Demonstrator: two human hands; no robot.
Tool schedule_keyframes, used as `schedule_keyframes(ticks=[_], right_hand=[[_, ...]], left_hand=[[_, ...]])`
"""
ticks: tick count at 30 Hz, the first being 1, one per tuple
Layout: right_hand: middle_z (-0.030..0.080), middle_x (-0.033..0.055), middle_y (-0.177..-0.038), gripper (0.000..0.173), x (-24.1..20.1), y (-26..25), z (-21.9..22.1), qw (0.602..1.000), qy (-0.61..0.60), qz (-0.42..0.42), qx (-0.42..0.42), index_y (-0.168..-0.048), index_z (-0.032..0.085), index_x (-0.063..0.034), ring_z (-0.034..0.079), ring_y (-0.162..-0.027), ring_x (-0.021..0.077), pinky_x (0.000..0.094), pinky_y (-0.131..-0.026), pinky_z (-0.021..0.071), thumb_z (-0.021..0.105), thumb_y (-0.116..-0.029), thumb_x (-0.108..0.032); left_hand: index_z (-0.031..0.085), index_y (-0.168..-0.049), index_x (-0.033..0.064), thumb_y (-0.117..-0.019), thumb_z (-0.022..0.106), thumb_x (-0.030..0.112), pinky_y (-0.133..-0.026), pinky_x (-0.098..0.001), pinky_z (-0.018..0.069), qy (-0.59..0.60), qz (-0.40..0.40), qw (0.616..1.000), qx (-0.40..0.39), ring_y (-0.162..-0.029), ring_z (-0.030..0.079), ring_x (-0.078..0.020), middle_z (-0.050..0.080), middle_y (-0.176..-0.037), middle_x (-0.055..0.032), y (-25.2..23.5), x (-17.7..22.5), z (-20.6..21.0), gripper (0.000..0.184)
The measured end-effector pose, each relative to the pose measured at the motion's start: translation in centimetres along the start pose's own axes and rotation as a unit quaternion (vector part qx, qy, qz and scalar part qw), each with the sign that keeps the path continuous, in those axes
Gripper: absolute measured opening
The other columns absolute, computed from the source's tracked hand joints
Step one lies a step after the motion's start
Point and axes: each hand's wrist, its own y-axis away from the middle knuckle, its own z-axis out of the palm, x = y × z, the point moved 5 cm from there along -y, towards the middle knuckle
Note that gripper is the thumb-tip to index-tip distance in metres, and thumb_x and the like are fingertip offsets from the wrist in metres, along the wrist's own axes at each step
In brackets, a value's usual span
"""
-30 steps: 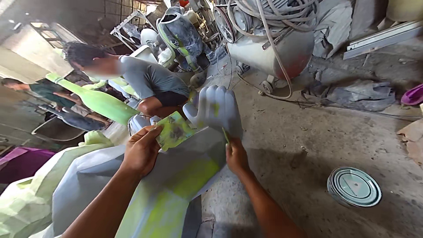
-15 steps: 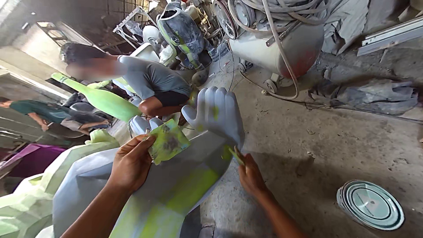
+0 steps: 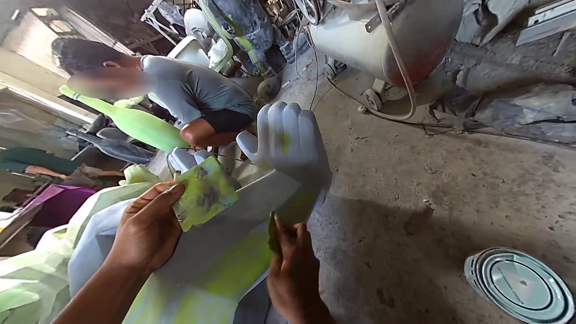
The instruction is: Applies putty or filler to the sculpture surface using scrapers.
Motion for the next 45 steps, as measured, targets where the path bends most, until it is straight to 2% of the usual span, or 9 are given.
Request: schedule_keyframes(ticks=[6,10,14,18,22,26,30,35,45], right_hand=[[0.063,-0.0005,-0.129,0.051,1.9,-0.3,-1.8,0.985,-0.137,-0.066,-0.087,-0.142,0.063,-0.0349,0.063,-0.111,0.0107,0.0346,-0.084,0.0596,0.053,-0.0962,-0.015],[0.066,0.0014,-0.128,0.044,7.6,-6.8,-3.2,0.982,-0.163,-0.097,-0.019,-0.139,0.065,-0.0234,0.064,-0.114,0.0129,0.0379,-0.095,0.0571,0.046,-0.1009,-0.015],[0.06,0.0041,-0.138,0.054,10.2,-12.1,-1.2,0.992,-0.018,-0.125,-0.02,-0.155,0.047,-0.026,0.065,-0.115,0.0185,0.0418,-0.092,0.059,0.049,-0.1023,-0.013],[0.055,0.0124,-0.14,0.061,10.0,-11.4,0.7,0.988,0.112,-0.096,-0.045,-0.157,0.043,-0.021,0.066,-0.112,0.0249,0.0403,-0.086,0.061,0.056,-0.0983,-0.012],[0.058,0.0137,-0.14,0.061,12.9,-8.4,0.7,0.977,0.17,-0.116,-0.061,-0.154,0.049,-0.0251,0.065,-0.118,0.0254,0.0365,-0.087,0.0604,0.056,-0.0958,-0.01],[0.065,0.0006,-0.131,0.047,15.3,-8.5,-2.4,0.989,0.044,-0.133,-0.037,-0.141,0.063,-0.0318,0.065,-0.115,0.0149,0.0362,-0.091,0.0588,0.051,-0.0978,-0.018],[0.061,0.0008,-0.131,0.052,13.4,-12.3,-2.5,0.993,-0.046,-0.112,-0.009,-0.149,0.055,-0.0335,0.064,-0.111,0.014,0.0391,-0.089,0.0594,0.049,-0.1006,-0.015],[0.062,0.0036,-0.126,0.048,11.0,-13.7,-1.1,0.997,-0.048,-0.036,-0.04,-0.142,0.063,-0.0317,0.063,-0.111,0.0178,0.0417,-0.089,0.0578,0.051,-0.0995,-0.012],[0.065,0.0053,-0.119,0.052,4.1,-1.4,-1.0,0.987,-0.131,-0.071,-0.064,-0.141,0.065,-0.0322,0.064,-0.106,0.0158,0.0352,-0.083,0.0593,0.057,-0.0935,-0.013]], left_hand=[[0.069,-0.105,0.0146,-0.1045,0.049,0.017,-0.081,-0.0301,0.0611,-0.006,0.004,1.0,-0.007,-0.091,0.071,-0.0098,0.073,-0.099,0.0003,-0.2,-0.6,-0.9,0.02],[0.07,-0.105,0.014,-0.1037,0.051,0.018,-0.081,-0.0306,0.0617,-0.012,0.008,1.0,0.0,-0.091,0.071,-0.0102,0.073,-0.099,-0.0001,-0.3,-0.7,-1.0,0.02],[0.069,-0.104,0.0144,-0.1044,0.049,0.018,-0.079,-0.0283,0.0615,-0.015,0.001,1.0,0.005,-0.09,0.071,-0.0086,0.073,-0.098,0.0007,-0.5,-0.6,-0.7,0.02],[0.069,-0.106,0.015,-0.1036,0.051,0.019,-0.083,-0.0284,0.0611,0.001,-0.003,1.0,0.006,-0.093,0.071,-0.0085,0.074,-0.101,0.0011,-0.5,-0.7,-1.0,0.019],[0.069,-0.106,0.0131,-0.1031,0.051,0.017,-0.081,-0.029,0.0616,0.009,0.004,1.0,-0.001,-0.09,0.072,-0.0099,0.074,-0.099,-0.001,-0.6,-0.7,-0.9,0.019],[0.071,-0.104,0.0129,-0.1023,0.052,0.015,-0.08,-0.0282,0.0614,-0.009,0.019,1.0,-0.005,-0.088,0.071,-0.0096,0.074,-0.097,-0.0008,-0.4,-0.5,-0.8,0.019],[0.069,-0.105,0.0133,-0.1032,0.051,0.016,-0.081,-0.0285,0.0613,-0.01,0.012,1.0,0.004,-0.09,0.071,-0.0092,0.074,-0.099,-0.0005,-0.2,-0.8,-1.3,0.019],[0.067,-0.108,0.014,-0.1051,0.043,0.014,-0.082,-0.0277,0.0613,-0.001,-0.003,1.0,0.01,-0.092,0.072,-0.0084,0.074,-0.1,0.0014,-0.1,-0.3,-0.6,0.024],[0.06,-0.113,0.0129,-0.1075,0.033,0.009,-0.089,-0.0248,0.0584,-0.017,-0.018,0.998,0.053,-0.097,0.07,-0.0044,0.072,-0.103,0.0063,0.8,0.6,0.6,0.028]])
